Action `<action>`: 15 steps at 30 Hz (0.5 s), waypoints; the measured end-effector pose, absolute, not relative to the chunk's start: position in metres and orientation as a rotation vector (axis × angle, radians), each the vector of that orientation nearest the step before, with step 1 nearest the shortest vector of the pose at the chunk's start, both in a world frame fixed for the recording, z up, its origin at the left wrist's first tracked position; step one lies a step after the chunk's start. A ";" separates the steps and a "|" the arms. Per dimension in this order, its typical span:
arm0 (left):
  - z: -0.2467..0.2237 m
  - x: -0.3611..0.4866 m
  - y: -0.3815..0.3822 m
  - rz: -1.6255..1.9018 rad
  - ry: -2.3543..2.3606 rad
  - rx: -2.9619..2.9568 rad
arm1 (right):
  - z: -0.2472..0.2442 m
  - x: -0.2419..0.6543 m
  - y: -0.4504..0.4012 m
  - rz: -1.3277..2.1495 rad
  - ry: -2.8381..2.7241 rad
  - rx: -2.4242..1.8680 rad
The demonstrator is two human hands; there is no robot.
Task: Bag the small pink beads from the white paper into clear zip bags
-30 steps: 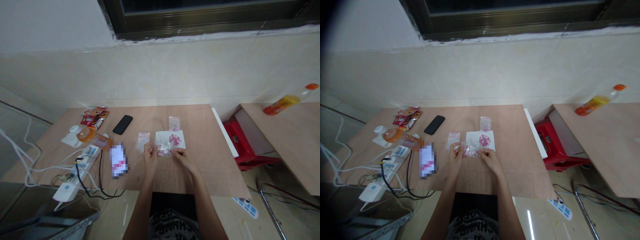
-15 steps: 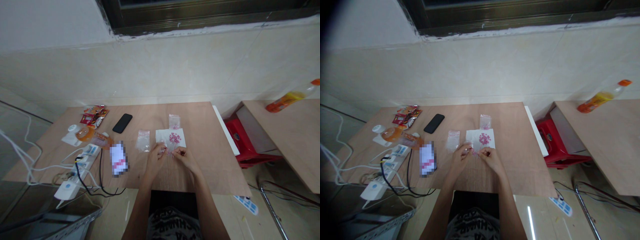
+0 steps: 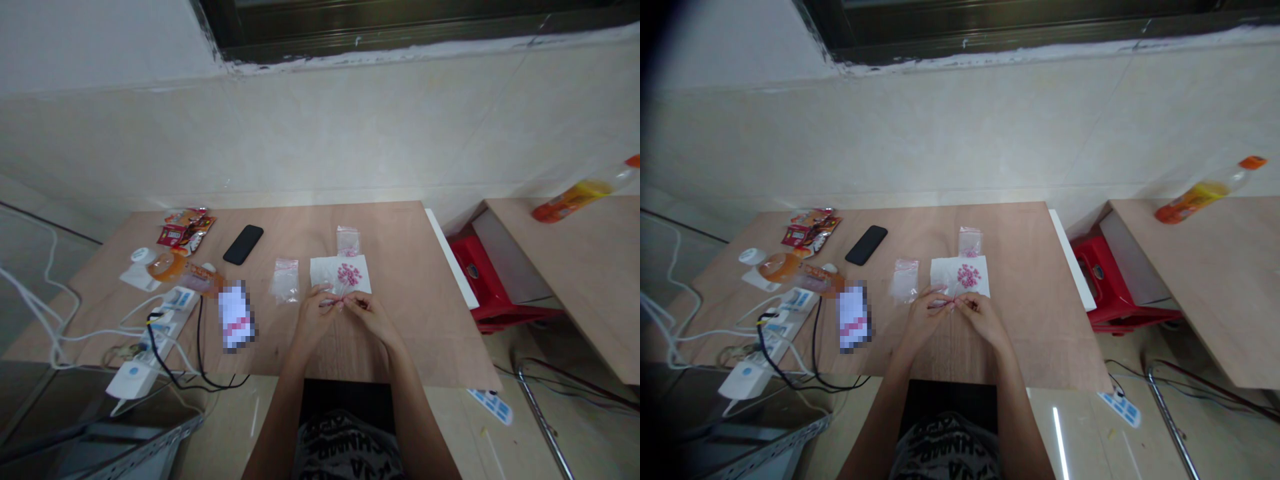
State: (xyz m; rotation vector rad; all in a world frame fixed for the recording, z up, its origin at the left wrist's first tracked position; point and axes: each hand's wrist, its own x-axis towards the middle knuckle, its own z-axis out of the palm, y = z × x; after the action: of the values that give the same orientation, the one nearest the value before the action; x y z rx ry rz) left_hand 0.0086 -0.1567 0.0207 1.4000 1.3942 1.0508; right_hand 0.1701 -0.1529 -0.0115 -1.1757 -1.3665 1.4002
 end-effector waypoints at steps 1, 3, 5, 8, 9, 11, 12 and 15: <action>0.020 0.009 -0.157 1.049 1.405 1.409 | -0.011 0.170 -0.153 1.396 -1.371 -1.175; 0.020 0.009 -0.158 1.046 1.420 1.417 | -0.011 0.169 -0.154 1.370 -1.386 -1.191; 0.019 0.010 -0.159 1.049 1.434 1.416 | -0.011 0.168 -0.154 1.315 -1.420 -1.236; 0.016 0.014 -0.161 1.073 1.452 1.418 | -0.010 0.165 -0.156 1.204 -1.480 -1.313; 0.015 0.015 -0.162 1.088 1.455 1.418 | -0.009 0.163 -0.156 1.164 -1.496 -1.331; 0.012 0.018 -0.163 1.124 1.461 1.412 | -0.006 0.159 -0.158 1.082 -1.523 -1.372; 0.011 0.019 -0.164 1.141 1.468 1.407 | -0.005 0.156 -0.159 1.040 -1.536 -1.399; 0.010 0.022 -0.167 1.173 1.505 1.395 | -0.002 0.149 -0.161 0.909 -1.551 -1.510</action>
State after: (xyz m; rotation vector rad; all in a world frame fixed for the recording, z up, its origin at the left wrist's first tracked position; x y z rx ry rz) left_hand 0.0224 -0.1671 0.0098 1.3948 1.5049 1.1725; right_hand 0.1485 -0.1606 -0.0021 -1.5098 -1.5511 0.9094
